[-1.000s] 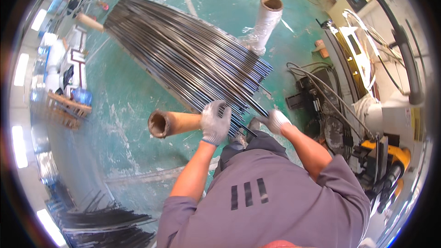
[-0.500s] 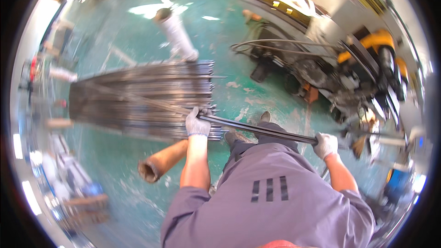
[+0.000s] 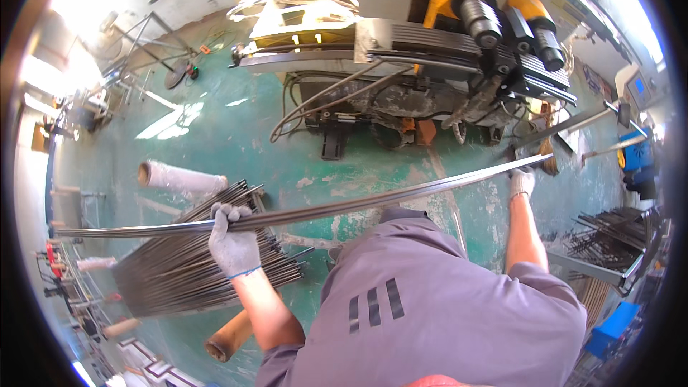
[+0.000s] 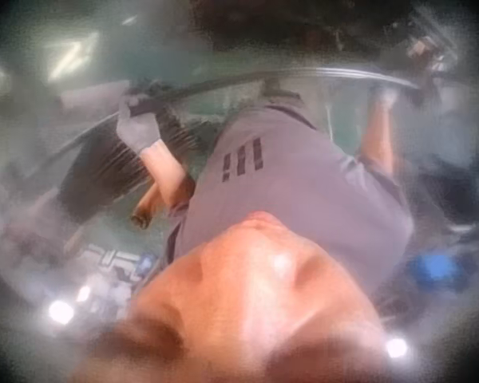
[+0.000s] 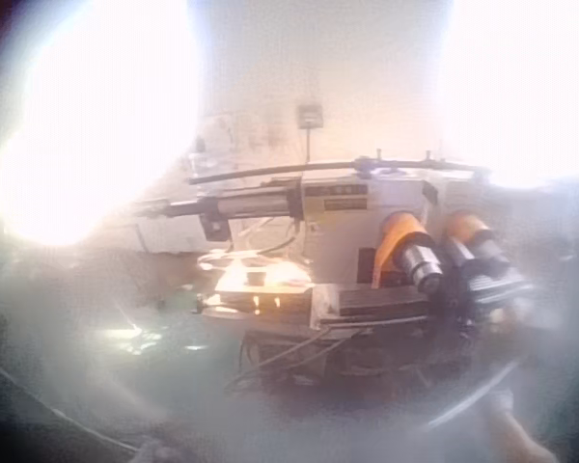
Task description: The person picks up a bundle of metal rods from a rack, carries them to a machine, and feeds them into the rollers. They walk back to retrieve more rods and repeat the action.
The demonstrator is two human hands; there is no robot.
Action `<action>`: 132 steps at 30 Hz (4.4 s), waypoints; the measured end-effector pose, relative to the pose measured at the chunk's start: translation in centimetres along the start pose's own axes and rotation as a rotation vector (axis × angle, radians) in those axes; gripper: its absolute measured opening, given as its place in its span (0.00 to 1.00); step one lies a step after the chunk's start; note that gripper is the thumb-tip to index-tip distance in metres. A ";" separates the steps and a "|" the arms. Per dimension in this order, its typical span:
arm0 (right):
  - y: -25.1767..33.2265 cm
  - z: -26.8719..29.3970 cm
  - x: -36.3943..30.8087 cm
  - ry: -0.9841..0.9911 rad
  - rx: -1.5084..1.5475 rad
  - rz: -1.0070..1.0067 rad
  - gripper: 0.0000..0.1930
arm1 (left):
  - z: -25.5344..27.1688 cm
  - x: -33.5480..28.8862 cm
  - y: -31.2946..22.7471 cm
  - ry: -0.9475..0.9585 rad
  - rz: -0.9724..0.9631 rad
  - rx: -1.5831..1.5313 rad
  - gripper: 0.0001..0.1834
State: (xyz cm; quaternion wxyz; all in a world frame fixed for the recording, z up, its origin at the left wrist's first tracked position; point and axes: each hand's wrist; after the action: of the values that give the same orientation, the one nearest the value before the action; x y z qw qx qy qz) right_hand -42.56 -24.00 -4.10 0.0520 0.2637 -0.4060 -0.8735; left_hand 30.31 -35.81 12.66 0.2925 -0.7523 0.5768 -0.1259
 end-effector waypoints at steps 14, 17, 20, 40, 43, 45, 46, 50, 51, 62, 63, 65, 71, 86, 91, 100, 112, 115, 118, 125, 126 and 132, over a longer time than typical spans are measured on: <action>11.5 -5.0 -1.6 0.401 1.351 -0.190 0.14 | -17.6 10.8 10.7 0.338 0.221 0.084 0.19; 12.7 -3.9 0.5 0.256 1.437 -0.163 0.13 | -17.2 14.1 10.6 0.340 0.213 0.045 0.19; 15.4 -4.3 1.1 0.169 1.357 -0.138 0.12 | -16.2 17.1 11.9 0.364 0.182 0.078 0.15; 29.5 -18.2 -3.1 0.105 0.766 0.030 0.20 | -20.6 28.4 27.7 0.209 0.525 0.147 0.10; 28.6 -19.5 -0.3 -0.013 0.660 0.088 0.17 | -22.2 28.4 29.2 0.189 0.597 0.150 0.13; 27.6 -19.8 1.2 -0.033 0.577 0.118 0.17 | -22.4 29.0 29.7 0.215 0.605 0.172 0.17; 27.2 -20.3 1.9 -0.032 0.651 0.141 0.16 | -22.3 29.4 29.8 0.238 0.623 0.146 0.18; 25.7 -21.3 4.4 -0.155 0.399 0.220 0.15 | -20.6 31.5 28.6 0.248 0.533 0.082 0.21; 25.6 -21.4 4.7 -0.163 0.423 0.288 0.15 | -20.2 31.9 28.2 0.239 0.476 0.088 0.21; 26.1 -18.2 -1.2 -0.038 0.795 0.047 0.29 | -22.7 28.1 33.9 0.175 0.591 0.147 0.20; 25.7 -17.6 -1.5 -0.002 0.850 0.041 0.28 | -22.6 27.5 34.3 0.253 0.593 0.137 0.20; 24.5 -16.6 -1.8 0.038 0.956 -0.006 0.24 | -22.4 27.7 33.6 0.255 0.528 0.158 0.21; 17.3 -12.9 -1.7 0.068 0.868 -0.159 0.22 | -20.7 33.6 26.9 -0.111 0.207 0.085 0.22; 15.2 -15.0 0.7 0.236 0.711 -0.133 0.22 | -23.7 26.6 34.4 0.115 0.532 0.056 0.24; 12.6 -15.2 -0.2 0.234 0.682 -0.183 0.19 | -22.2 30.8 30.6 -0.009 0.386 0.047 0.23; 9.8 -19.2 1.6 0.283 0.671 -0.207 0.16 | -23.1 26.5 33.5 0.162 0.596 -0.115 0.16; 0.4 -26.4 -6.9 0.209 0.402 -0.314 0.15 | -5.9 54.1 6.0 0.014 0.176 -0.064 0.23; -6.6 -24.9 -7.7 0.310 0.359 -0.580 0.09 | -0.9 62.1 -1.3 -0.134 0.041 -0.017 0.24; -12.1 -22.5 -7.5 0.322 0.311 -0.704 0.14 | 2.3 68.0 -6.5 -0.245 -0.063 0.136 0.23; -13.6 -16.6 -4.4 0.414 -1.323 0.025 0.19 | 3.4 70.8 -8.4 -0.213 -0.018 0.350 0.20; -12.8 -16.9 -3.8 0.376 -1.260 0.028 0.18 | 3.1 70.0 -7.8 -0.157 -0.046 0.313 0.16; -4.5 -22.6 -5.2 0.202 0.191 -0.471 0.09 | 0.5 62.8 -3.9 -0.002 0.075 0.468 0.23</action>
State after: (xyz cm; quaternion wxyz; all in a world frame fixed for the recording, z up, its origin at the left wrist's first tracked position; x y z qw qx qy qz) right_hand -26.14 -34.82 -17.24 -0.1373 0.4405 -0.4067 -0.7885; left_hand 52.70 -94.18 5.22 0.4640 -0.6422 0.5590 -0.2447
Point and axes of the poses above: each hand's wrist, its own x-axis towards the middle knuckle, its own z-axis out of the back of the hand, y = z × x, and after that the axes turned 6 degrees about -z, right-handed
